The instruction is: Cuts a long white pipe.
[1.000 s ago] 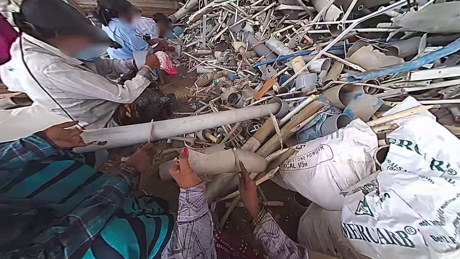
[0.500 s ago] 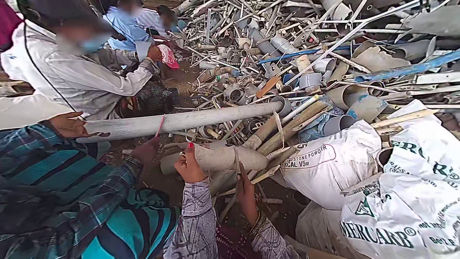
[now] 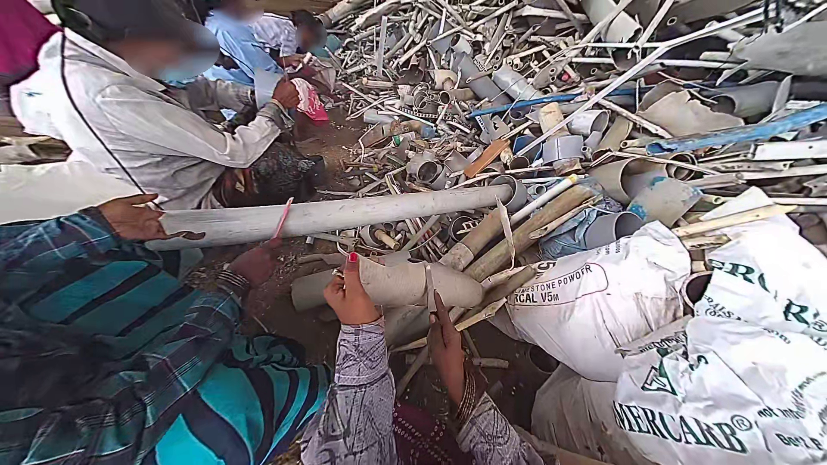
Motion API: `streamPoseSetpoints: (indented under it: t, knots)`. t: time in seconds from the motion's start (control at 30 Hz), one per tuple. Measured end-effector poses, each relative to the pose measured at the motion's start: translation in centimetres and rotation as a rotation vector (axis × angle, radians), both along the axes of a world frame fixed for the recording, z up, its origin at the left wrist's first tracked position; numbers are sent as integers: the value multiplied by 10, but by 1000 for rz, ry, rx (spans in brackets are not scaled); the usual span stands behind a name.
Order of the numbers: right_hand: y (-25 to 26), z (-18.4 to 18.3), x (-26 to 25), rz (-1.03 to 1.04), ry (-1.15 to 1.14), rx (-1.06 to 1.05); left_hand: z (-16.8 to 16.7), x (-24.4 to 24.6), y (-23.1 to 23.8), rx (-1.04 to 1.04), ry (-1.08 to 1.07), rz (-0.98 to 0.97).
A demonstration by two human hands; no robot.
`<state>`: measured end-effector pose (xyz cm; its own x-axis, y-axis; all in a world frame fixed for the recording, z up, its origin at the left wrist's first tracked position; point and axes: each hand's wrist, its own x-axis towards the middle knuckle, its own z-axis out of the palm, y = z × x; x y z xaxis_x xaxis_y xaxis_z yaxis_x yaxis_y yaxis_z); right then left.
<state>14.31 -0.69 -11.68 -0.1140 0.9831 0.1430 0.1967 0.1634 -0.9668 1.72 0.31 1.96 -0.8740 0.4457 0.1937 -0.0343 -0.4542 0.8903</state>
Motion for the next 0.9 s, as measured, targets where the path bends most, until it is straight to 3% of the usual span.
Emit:
streamPoseSetpoints:
  t: [0.13,0.2,0.37,0.43,0.5,0.6,0.63,0.7,0.73,0.83,0.9]
  knots:
    - [46,-38,28,-137,-57,-269,-1,-6,-1,15,-51,-14]
    - [57,-34,38,-175,-180,-289,-6,-8,-2,69,-1,-59]
    - [2,6,-3,-58,-85,453,-14,-12,1,156,83,-128]
    - [5,-8,-11,-101,-85,535,-13,-16,2,143,86,-115]
    - [22,-44,6,-200,-144,346,-14,-19,1,100,77,-92]
    - [66,-85,60,-303,-365,-274,-12,-23,1,62,58,-64]
    - [80,-90,75,-287,-445,-428,-11,-22,3,62,55,-55]
    - [91,-78,82,-218,-518,-505,-8,-19,8,45,45,-20]
    - [85,-63,75,-172,-510,-423,-6,-17,10,25,36,7]
    - [47,-17,28,-33,-273,117,2,-15,12,-45,-4,75]
    - [29,-3,6,16,-176,291,2,-16,9,-56,-25,96]
